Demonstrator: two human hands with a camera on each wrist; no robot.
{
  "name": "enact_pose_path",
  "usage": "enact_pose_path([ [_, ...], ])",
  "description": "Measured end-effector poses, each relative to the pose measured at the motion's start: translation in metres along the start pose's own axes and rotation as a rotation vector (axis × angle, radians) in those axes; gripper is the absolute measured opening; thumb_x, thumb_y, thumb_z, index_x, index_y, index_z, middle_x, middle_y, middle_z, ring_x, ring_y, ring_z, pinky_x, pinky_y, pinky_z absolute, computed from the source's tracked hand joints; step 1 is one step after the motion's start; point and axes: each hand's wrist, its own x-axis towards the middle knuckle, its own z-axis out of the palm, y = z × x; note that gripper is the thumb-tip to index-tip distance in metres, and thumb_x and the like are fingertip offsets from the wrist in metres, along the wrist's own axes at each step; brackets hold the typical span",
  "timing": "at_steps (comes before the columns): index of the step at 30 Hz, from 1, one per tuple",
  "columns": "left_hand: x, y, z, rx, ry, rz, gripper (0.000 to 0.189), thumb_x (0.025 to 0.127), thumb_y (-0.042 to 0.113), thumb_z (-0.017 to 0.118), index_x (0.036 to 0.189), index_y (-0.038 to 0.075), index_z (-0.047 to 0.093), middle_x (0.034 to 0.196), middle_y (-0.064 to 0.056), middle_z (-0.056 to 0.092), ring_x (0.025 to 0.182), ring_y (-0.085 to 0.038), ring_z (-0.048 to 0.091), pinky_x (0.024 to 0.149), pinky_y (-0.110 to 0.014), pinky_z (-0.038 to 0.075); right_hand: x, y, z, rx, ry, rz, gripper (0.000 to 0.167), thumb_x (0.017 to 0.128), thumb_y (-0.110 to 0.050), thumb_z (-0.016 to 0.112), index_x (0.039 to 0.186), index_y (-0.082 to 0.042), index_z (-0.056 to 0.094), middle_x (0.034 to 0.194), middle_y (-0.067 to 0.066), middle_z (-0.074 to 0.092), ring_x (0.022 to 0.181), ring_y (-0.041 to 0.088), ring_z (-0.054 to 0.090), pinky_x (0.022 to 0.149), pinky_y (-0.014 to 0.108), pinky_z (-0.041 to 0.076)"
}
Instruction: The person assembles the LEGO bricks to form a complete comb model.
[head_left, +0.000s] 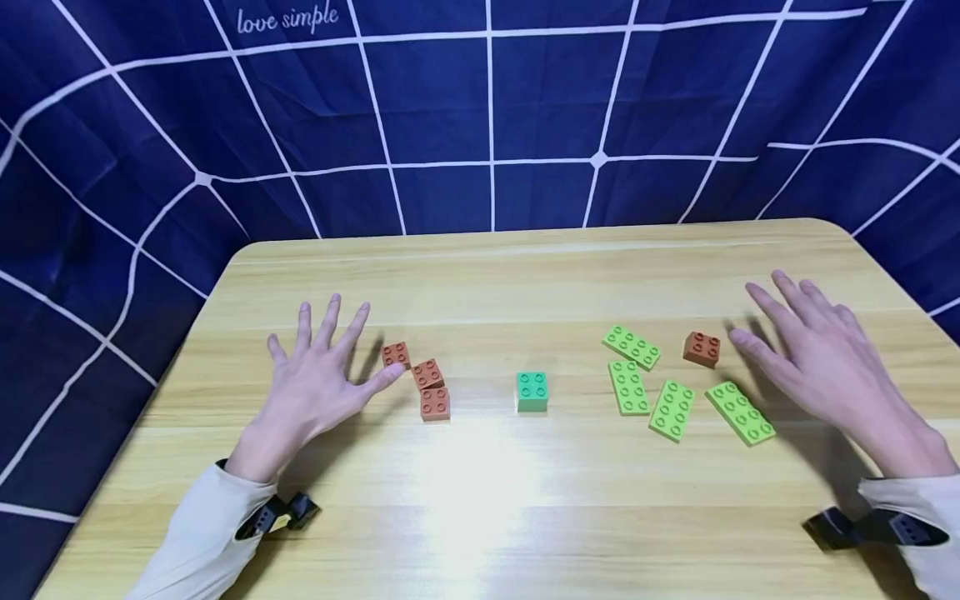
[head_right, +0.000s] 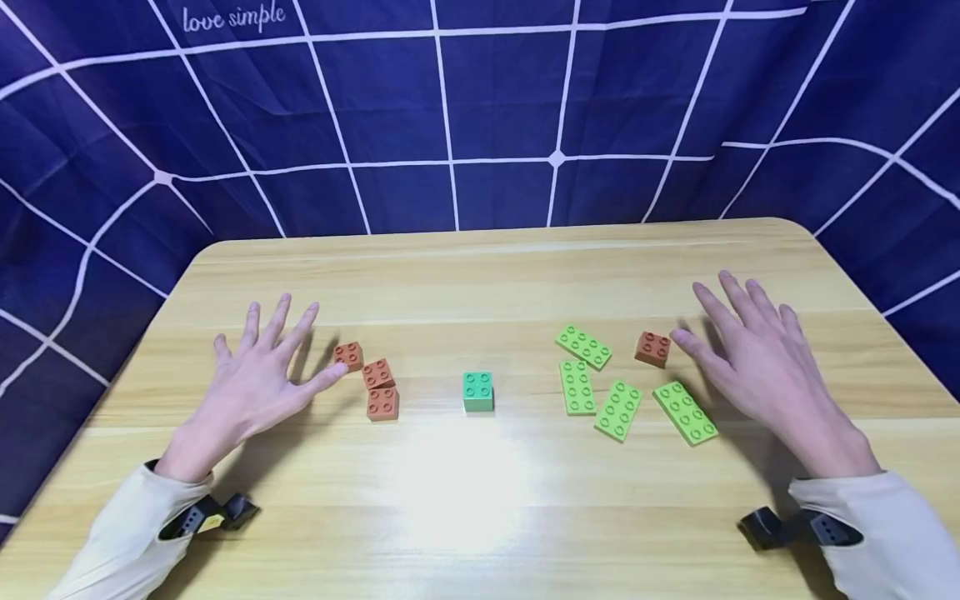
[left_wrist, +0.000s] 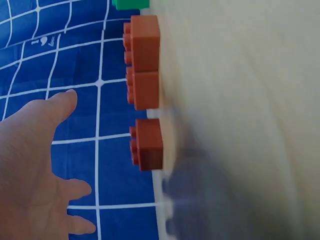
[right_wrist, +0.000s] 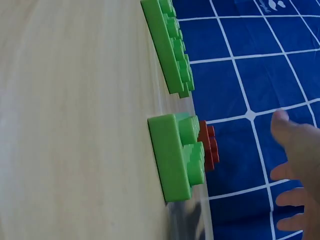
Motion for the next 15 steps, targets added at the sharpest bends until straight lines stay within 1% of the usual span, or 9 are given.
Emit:
enact_pose_path([
  [2, 0.0, 0.004, -0.002, -0.003, -0.008, 0.011, 0.096, 0.083, 0.082, 0.034, 0.156, 0.026, 0.011, 0.161, -0.013, -0.001, 0.143, -0.046, -0.008, 0.1, -0.081, -0.001, 0.002, -0.001, 0.002, 0.012, 0.017, -0.034, 0.062, 0.099, -0.035, 0.052, 0.147, 0.001, 0.034, 0.153, 0.03, 0.022, 0.14, 0.051, 0.016, 0.109, 0.071, 0.008],
  [5, 0.001, 0.014, -0.003, -0.017, -0.022, 0.041, 0.1, 0.08, 0.085, 0.037, 0.156, 0.026, 0.012, 0.161, -0.013, 0.002, 0.144, -0.045, -0.006, 0.105, -0.077, 0.001, 0.005, -0.002, 0.006, 0.013, 0.046, -0.098, 0.059, 0.096, -0.03, 0.061, 0.138, 0.007, 0.045, 0.142, 0.035, 0.037, 0.129, 0.055, 0.033, 0.101, 0.072, 0.024],
  [8, 0.003, 0.025, -0.003, -0.048, -0.02, 0.1, 0.103, 0.077, 0.086, 0.04, 0.156, 0.025, 0.016, 0.161, -0.014, 0.01, 0.145, -0.043, -0.002, 0.111, -0.071, 0.003, 0.006, -0.002, 0.01, 0.015, 0.053, -0.129, 0.057, 0.091, -0.025, 0.068, 0.133, 0.009, 0.049, 0.135, 0.035, 0.043, 0.119, 0.056, 0.042, 0.098, 0.068, 0.032],
  [12, 0.007, 0.039, -0.002, -0.106, 0.022, 0.245, 0.102, 0.079, 0.079, 0.05, 0.155, 0.016, 0.022, 0.158, -0.015, 0.022, 0.146, -0.039, 0.01, 0.116, -0.06, 0.011, 0.005, -0.003, 0.012, 0.035, 0.042, -0.127, 0.058, 0.087, -0.019, 0.073, 0.132, 0.009, 0.049, 0.133, 0.034, 0.046, 0.116, 0.055, 0.045, 0.101, 0.064, 0.035],
  [15, 0.01, 0.048, 0.0, -0.167, 0.065, 0.374, 0.097, 0.082, 0.068, 0.06, 0.152, 0.008, 0.029, 0.154, -0.015, 0.032, 0.144, -0.036, 0.022, 0.115, -0.055, 0.022, 0.004, -0.003, 0.013, 0.044, 0.02, -0.119, 0.059, 0.085, -0.017, 0.074, 0.132, 0.008, 0.049, 0.132, 0.033, 0.048, 0.116, 0.054, 0.046, 0.101, 0.063, 0.035],
])
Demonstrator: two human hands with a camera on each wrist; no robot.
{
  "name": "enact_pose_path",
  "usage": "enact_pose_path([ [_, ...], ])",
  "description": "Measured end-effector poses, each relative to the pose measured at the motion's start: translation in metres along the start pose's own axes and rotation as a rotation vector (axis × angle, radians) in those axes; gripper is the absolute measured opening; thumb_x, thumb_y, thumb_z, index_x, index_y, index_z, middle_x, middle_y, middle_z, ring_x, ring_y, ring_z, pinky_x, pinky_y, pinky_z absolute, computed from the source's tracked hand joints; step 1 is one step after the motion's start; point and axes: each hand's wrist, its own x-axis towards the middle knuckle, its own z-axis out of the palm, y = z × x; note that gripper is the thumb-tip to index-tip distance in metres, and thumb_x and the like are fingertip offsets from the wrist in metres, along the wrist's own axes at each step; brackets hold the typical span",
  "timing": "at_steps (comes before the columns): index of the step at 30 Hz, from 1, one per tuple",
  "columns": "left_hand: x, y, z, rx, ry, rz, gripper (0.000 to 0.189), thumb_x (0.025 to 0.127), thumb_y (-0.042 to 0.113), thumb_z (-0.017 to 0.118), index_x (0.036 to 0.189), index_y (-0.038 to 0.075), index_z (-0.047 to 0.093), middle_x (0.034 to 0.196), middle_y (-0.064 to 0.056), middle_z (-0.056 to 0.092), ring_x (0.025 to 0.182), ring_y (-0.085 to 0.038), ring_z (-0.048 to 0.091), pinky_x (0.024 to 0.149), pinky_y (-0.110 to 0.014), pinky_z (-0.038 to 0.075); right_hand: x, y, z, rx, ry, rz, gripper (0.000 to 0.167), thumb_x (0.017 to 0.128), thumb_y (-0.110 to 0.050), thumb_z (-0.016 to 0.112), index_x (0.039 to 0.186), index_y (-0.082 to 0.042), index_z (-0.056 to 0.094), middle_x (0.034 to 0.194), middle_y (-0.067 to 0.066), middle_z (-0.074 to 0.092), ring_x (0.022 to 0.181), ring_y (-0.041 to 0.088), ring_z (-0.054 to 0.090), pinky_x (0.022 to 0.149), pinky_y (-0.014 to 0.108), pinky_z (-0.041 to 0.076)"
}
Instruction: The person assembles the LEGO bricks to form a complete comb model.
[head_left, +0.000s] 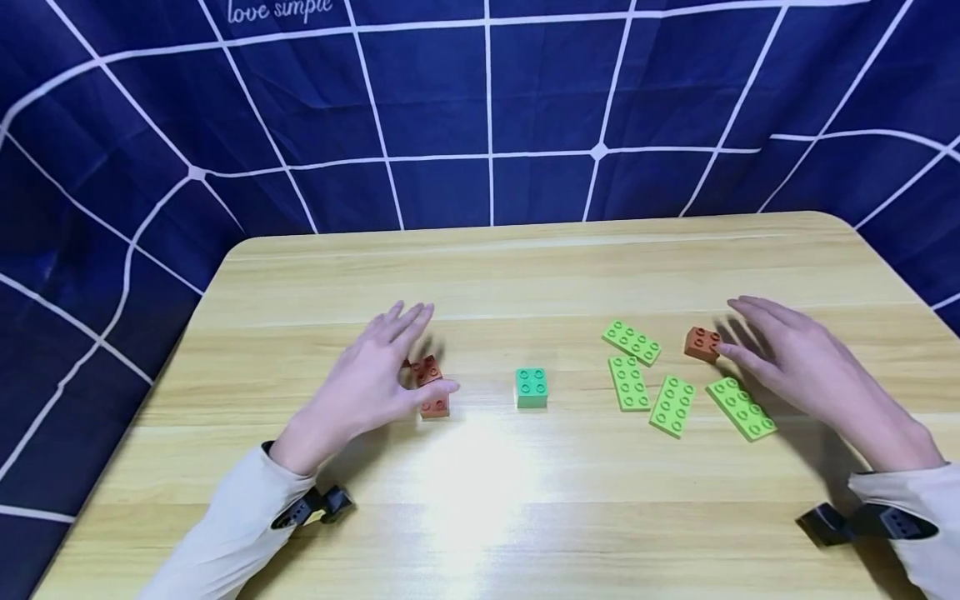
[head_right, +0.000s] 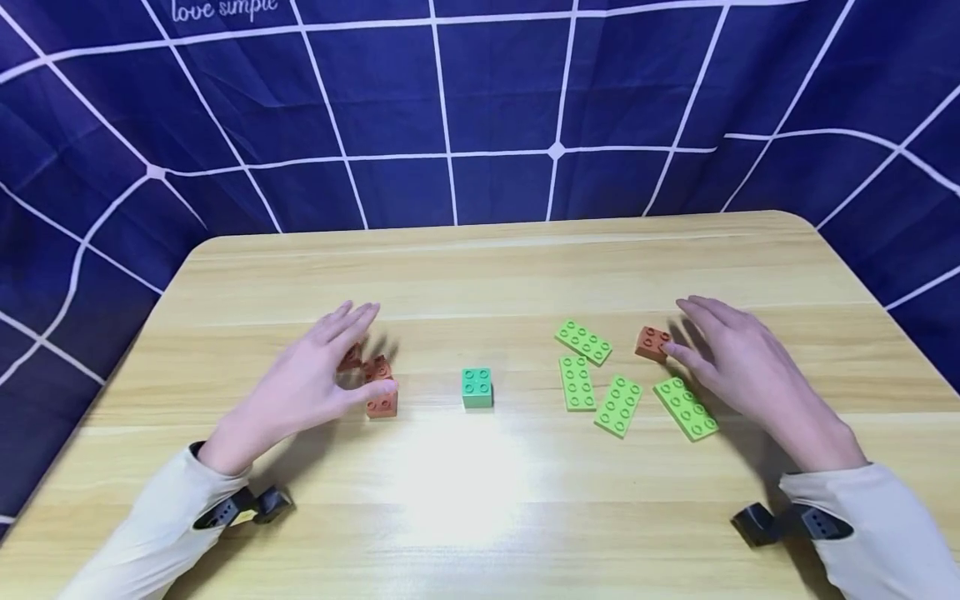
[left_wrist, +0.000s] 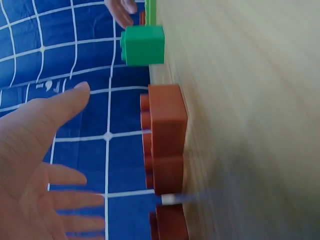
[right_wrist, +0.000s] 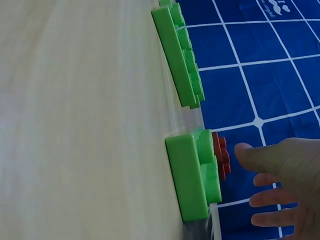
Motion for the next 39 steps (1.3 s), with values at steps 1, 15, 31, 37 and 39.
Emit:
enact_pose_path([
  [1, 0.002, 0.002, 0.001, -0.019, 0.013, 0.036, 0.096, 0.083, 0.065, 0.062, 0.151, 0.006, 0.031, 0.152, -0.015, 0.035, 0.142, -0.035, 0.026, 0.114, -0.054, 0.026, 0.0, 0.0, 0.001, 0.004, -0.008, 0.003, 0.058, 0.085, -0.016, 0.074, 0.132, 0.008, 0.049, 0.131, 0.033, 0.048, 0.116, 0.054, 0.046, 0.101, 0.063, 0.035],
  [15, 0.025, 0.04, 0.024, -0.243, 0.018, 0.205, 0.069, 0.081, 0.041, 0.077, 0.128, -0.006, 0.058, 0.126, -0.018, 0.061, 0.111, -0.028, 0.063, 0.095, -0.031, 0.05, 0.005, -0.006, 0.007, -0.01, -0.024, -0.018, 0.048, 0.079, -0.01, 0.078, 0.12, 0.007, 0.059, 0.11, 0.031, 0.062, 0.099, 0.05, 0.059, 0.08, 0.062, 0.047],
  [31, 0.037, 0.052, 0.046, -0.378, -0.05, 0.158, 0.057, 0.077, 0.031, 0.082, 0.12, -0.003, 0.065, 0.116, -0.018, 0.066, 0.042, 0.002, 0.027, 0.091, -0.027, 0.054, 0.003, -0.006, 0.011, -0.03, -0.003, -0.076, 0.044, 0.073, -0.003, 0.08, 0.112, 0.007, 0.064, 0.098, 0.028, 0.067, 0.085, 0.046, 0.064, 0.069, 0.06, 0.05],
  [37, 0.039, 0.054, 0.048, -0.415, -0.083, 0.128, 0.055, 0.077, 0.028, 0.082, 0.119, -0.004, 0.065, 0.116, -0.019, 0.066, 0.044, -0.002, 0.034, 0.083, -0.026, 0.055, 0.003, -0.008, 0.012, -0.021, -0.006, -0.073, 0.043, 0.074, -0.003, 0.08, 0.112, 0.008, 0.064, 0.098, 0.028, 0.067, 0.085, 0.046, 0.064, 0.069, 0.06, 0.051],
  [39, 0.038, 0.055, 0.048, -0.416, -0.098, 0.115, 0.054, 0.078, 0.028, 0.082, 0.119, -0.003, 0.066, 0.116, -0.017, 0.066, 0.056, -0.006, 0.049, 0.082, -0.026, 0.055, 0.003, -0.009, 0.012, -0.018, -0.006, -0.067, 0.043, 0.074, -0.003, 0.08, 0.112, 0.008, 0.064, 0.099, 0.029, 0.067, 0.085, 0.046, 0.064, 0.07, 0.06, 0.051],
])
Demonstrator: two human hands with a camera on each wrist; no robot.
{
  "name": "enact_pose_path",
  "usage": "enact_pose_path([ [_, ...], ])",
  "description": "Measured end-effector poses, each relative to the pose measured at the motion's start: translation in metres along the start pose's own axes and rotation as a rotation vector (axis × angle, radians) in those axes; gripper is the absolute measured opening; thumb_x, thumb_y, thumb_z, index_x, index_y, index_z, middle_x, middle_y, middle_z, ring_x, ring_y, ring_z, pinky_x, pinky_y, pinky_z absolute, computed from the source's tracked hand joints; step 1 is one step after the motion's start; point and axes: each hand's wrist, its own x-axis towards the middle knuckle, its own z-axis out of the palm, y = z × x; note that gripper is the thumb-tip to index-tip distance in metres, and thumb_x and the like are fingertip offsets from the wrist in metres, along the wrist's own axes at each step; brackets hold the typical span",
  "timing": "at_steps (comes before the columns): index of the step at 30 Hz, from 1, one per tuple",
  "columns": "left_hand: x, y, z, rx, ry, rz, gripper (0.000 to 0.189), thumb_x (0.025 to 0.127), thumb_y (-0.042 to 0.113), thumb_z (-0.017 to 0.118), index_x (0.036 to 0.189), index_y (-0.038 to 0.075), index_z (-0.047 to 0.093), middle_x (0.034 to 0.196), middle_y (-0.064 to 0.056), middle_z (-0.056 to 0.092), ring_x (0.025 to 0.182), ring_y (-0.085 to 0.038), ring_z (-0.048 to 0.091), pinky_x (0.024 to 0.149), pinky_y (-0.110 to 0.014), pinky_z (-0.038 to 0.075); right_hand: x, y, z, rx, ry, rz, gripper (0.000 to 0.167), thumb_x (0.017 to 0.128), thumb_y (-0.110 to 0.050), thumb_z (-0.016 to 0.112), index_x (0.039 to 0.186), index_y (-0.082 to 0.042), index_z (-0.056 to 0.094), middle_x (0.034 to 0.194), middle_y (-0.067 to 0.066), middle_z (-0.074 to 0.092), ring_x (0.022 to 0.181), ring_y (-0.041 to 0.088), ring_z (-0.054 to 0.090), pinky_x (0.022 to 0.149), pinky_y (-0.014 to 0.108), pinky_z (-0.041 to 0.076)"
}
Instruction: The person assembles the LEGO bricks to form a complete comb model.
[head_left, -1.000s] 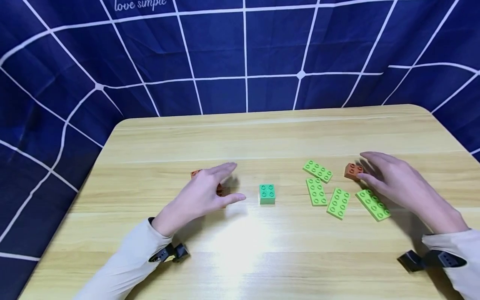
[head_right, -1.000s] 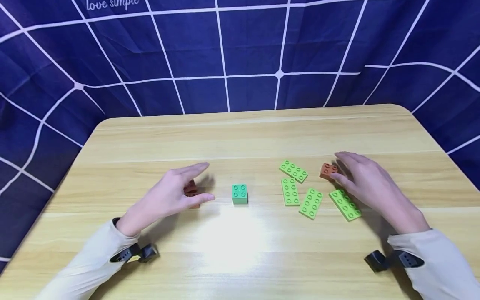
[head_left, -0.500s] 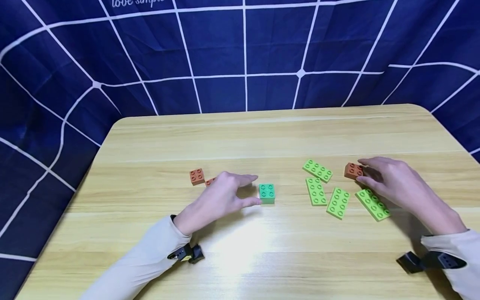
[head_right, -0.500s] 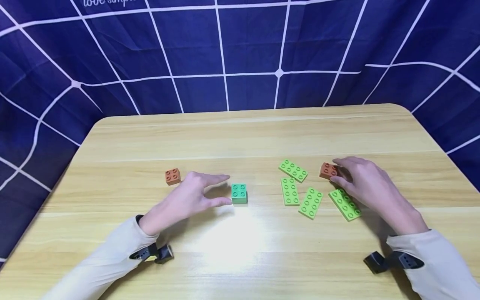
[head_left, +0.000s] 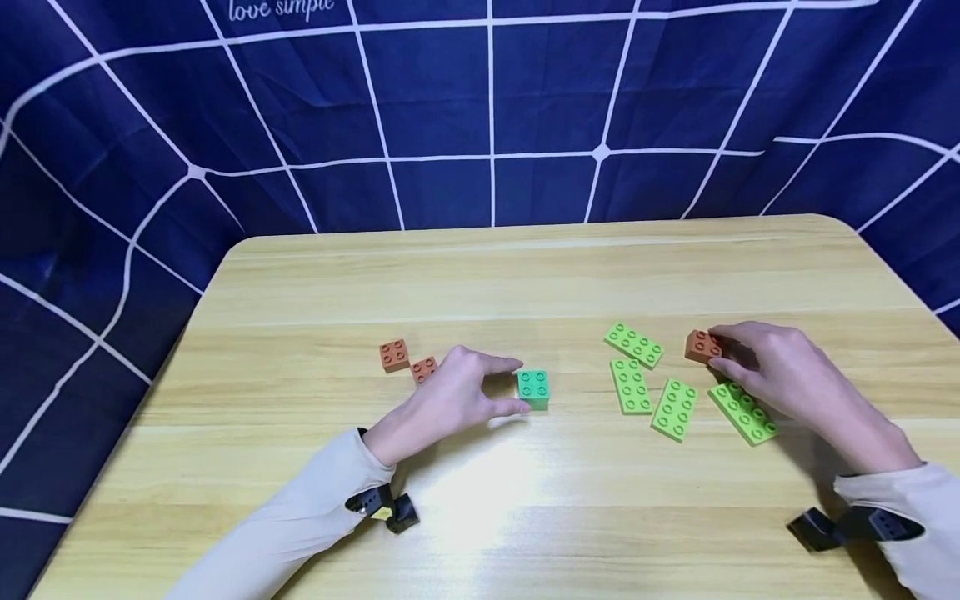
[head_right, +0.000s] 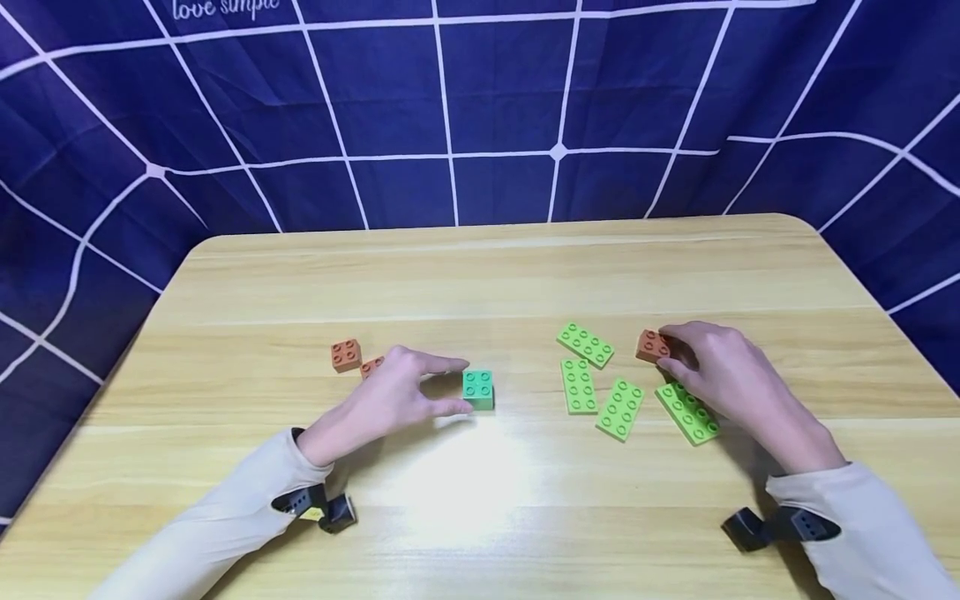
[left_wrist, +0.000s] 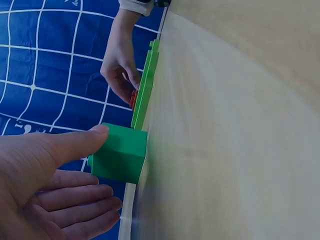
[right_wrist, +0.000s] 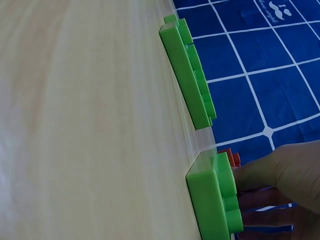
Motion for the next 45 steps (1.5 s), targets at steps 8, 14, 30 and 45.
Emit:
enact_pose_path([
  [8, -0.002, -0.001, 0.002, 0.043, 0.014, 0.013, 0.049, 0.08, 0.031, 0.08, 0.116, -0.001, 0.068, 0.111, -0.014, 0.069, 0.064, -0.007, 0.053, 0.069, -0.02, 0.051, 0.001, -0.004, 0.001, 0.007, 0.014, 0.017, 0.042, 0.074, -0.002, 0.079, 0.111, 0.01, 0.064, 0.098, 0.029, 0.066, 0.085, 0.045, 0.064, 0.069, 0.059, 0.051],
  [14, -0.003, -0.002, 0.002, 0.029, 0.02, 0.017, 0.046, 0.081, 0.028, 0.079, 0.115, -0.001, 0.069, 0.11, -0.015, 0.07, 0.061, -0.005, 0.053, 0.07, -0.021, 0.054, 0.004, -0.006, -0.001, 0.016, 0.029, -0.007, 0.043, 0.073, -0.001, 0.08, 0.111, 0.01, 0.064, 0.097, 0.029, 0.067, 0.084, 0.045, 0.064, 0.069, 0.059, 0.051],
  [30, 0.0, -0.002, 0.003, 0.013, 0.033, 0.04, 0.043, 0.081, 0.024, 0.079, 0.114, -0.003, 0.069, 0.108, -0.016, 0.07, 0.093, -0.019, 0.069, 0.089, -0.029, 0.055, 0.011, -0.017, -0.006, 0.025, 0.055, -0.058, 0.043, 0.073, -0.001, 0.079, 0.112, 0.008, 0.064, 0.097, 0.028, 0.068, 0.083, 0.043, 0.066, 0.069, 0.058, 0.052],
  [45, 0.002, -0.003, 0.005, 0.024, 0.035, 0.04, 0.041, 0.081, 0.024, 0.079, 0.113, 0.0, 0.07, 0.106, -0.013, 0.072, 0.099, -0.021, 0.068, 0.093, -0.031, 0.053, 0.025, -0.049, -0.009, 0.046, 0.084, -0.126, 0.043, 0.072, -0.002, 0.081, 0.111, 0.006, 0.065, 0.097, 0.024, 0.069, 0.086, 0.041, 0.067, 0.071, 0.055, 0.055],
])
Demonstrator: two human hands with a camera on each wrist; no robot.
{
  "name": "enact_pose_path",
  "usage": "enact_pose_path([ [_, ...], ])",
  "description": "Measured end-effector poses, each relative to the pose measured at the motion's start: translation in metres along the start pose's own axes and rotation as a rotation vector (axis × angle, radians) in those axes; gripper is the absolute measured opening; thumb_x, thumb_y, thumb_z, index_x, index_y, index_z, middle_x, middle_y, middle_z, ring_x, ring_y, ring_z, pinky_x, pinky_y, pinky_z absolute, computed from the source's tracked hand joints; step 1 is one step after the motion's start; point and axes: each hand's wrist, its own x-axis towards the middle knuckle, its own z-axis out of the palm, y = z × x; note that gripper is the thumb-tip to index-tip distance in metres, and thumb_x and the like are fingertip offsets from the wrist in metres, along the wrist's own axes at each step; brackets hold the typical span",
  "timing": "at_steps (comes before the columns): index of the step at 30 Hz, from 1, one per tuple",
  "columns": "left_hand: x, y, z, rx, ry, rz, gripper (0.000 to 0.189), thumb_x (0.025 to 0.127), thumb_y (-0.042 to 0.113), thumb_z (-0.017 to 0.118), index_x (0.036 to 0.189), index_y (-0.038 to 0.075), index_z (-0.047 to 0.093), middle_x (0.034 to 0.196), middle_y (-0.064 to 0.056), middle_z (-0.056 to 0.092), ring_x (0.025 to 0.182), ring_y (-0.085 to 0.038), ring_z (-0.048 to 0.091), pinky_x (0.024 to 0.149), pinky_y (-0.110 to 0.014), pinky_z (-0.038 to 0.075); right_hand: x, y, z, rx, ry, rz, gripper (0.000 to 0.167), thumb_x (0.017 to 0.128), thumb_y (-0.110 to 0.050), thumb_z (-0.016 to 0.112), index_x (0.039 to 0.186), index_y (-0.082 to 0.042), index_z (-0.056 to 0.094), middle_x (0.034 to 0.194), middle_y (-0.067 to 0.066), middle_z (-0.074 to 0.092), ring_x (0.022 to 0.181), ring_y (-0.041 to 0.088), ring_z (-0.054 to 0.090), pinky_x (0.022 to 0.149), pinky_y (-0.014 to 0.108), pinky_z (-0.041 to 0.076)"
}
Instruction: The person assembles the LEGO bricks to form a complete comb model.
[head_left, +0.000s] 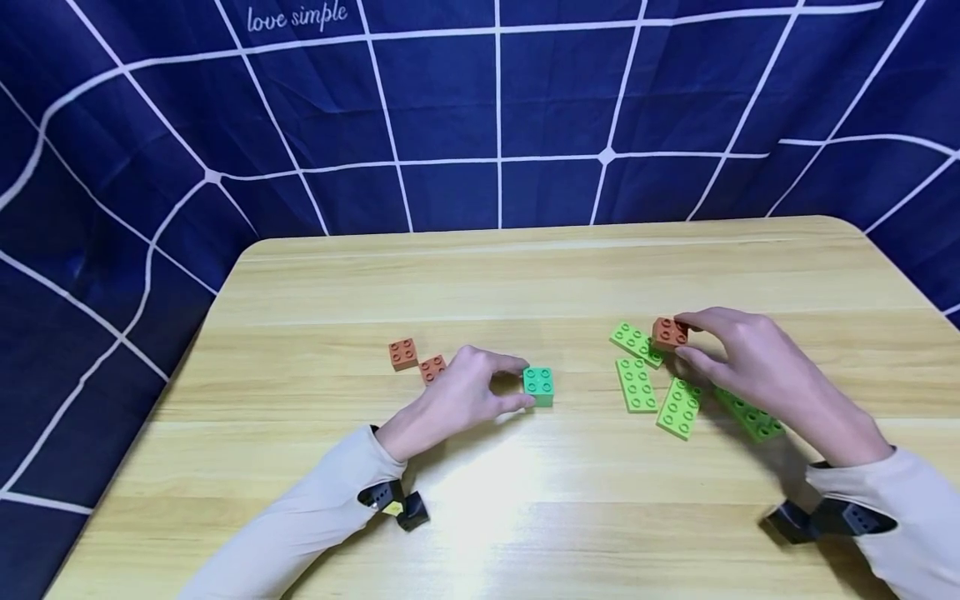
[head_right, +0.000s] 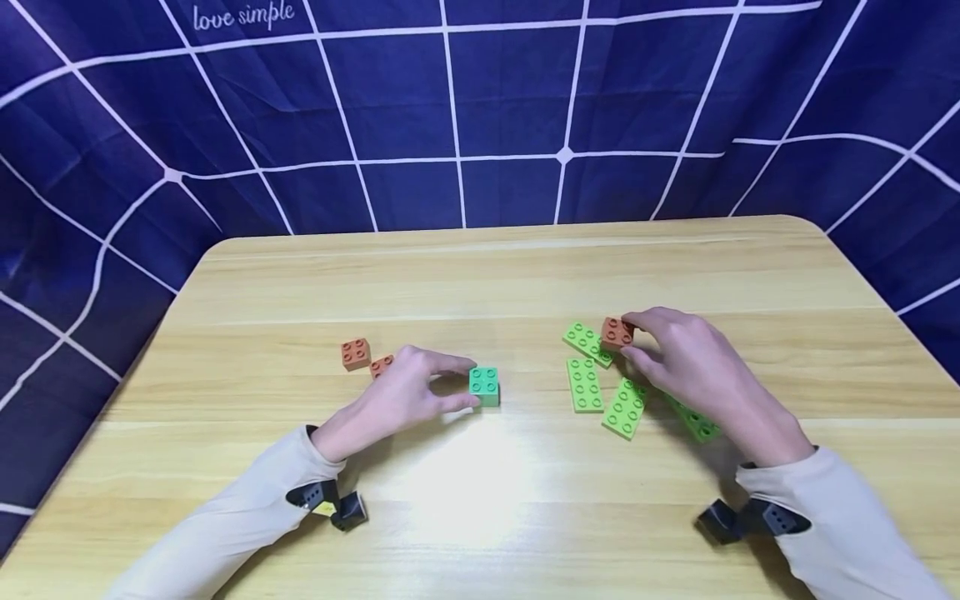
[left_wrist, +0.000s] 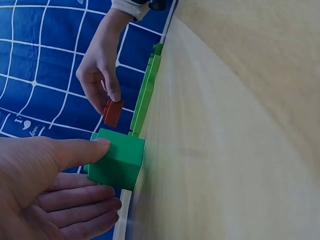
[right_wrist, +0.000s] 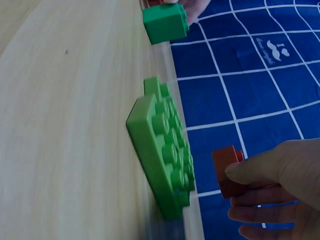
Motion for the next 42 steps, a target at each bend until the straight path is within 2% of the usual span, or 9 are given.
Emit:
enact_pose_path([
  [4, 0.0, 0.0, 0.001, -0.003, 0.0, -0.003, 0.042, 0.081, 0.024, 0.079, 0.113, -0.001, 0.069, 0.107, -0.013, 0.071, 0.101, -0.022, 0.068, 0.093, -0.031, 0.053, 0.003, -0.007, 0.0, 0.009, -0.006, -0.005, 0.043, 0.074, -0.004, 0.081, 0.113, 0.005, 0.065, 0.099, 0.023, 0.069, 0.087, 0.04, 0.067, 0.071, 0.055, 0.055],
  [14, 0.0, 0.0, 0.001, -0.013, 0.007, 0.007, 0.042, 0.081, 0.022, 0.08, 0.113, -0.002, 0.069, 0.107, -0.015, 0.071, 0.101, -0.023, 0.068, 0.093, -0.03, 0.053, 0.013, -0.022, 0.01, 0.041, 0.01, -0.08, 0.042, 0.071, -0.003, 0.083, 0.11, 0.005, 0.067, 0.096, 0.019, 0.07, 0.082, 0.033, 0.069, 0.067, 0.049, 0.057],
  [23, 0.0, 0.0, 0.002, -0.03, -0.001, -0.002, 0.042, 0.081, 0.021, 0.079, 0.114, -0.003, 0.068, 0.108, -0.015, 0.07, 0.1, -0.023, 0.069, 0.091, -0.029, 0.054, 0.02, -0.038, 0.017, 0.077, -0.01, -0.118, 0.039, 0.074, -0.005, 0.081, 0.109, 0.005, 0.067, 0.097, 0.019, 0.07, 0.083, 0.032, 0.069, 0.07, 0.048, 0.058],
  [35, 0.0, 0.001, 0.001, -0.045, -0.01, -0.003, 0.043, 0.082, 0.02, 0.078, 0.116, -0.004, 0.067, 0.108, -0.016, 0.07, 0.099, -0.022, 0.069, 0.089, -0.028, 0.054, 0.029, -0.063, 0.024, 0.117, -0.077, -0.141, 0.032, 0.081, -0.007, 0.076, 0.11, 0.003, 0.068, 0.102, 0.017, 0.07, 0.091, 0.031, 0.068, 0.076, 0.045, 0.059],
  [42, 0.001, 0.0, 0.002, -0.046, -0.021, -0.003, 0.043, 0.083, 0.02, 0.078, 0.117, -0.003, 0.066, 0.108, -0.014, 0.071, 0.099, -0.021, 0.069, 0.089, -0.027, 0.054, 0.033, -0.074, 0.026, 0.151, -0.11, -0.159, 0.033, 0.082, -0.008, 0.076, 0.113, 0.003, 0.067, 0.105, 0.017, 0.069, 0.094, 0.032, 0.068, 0.08, 0.045, 0.058],
])
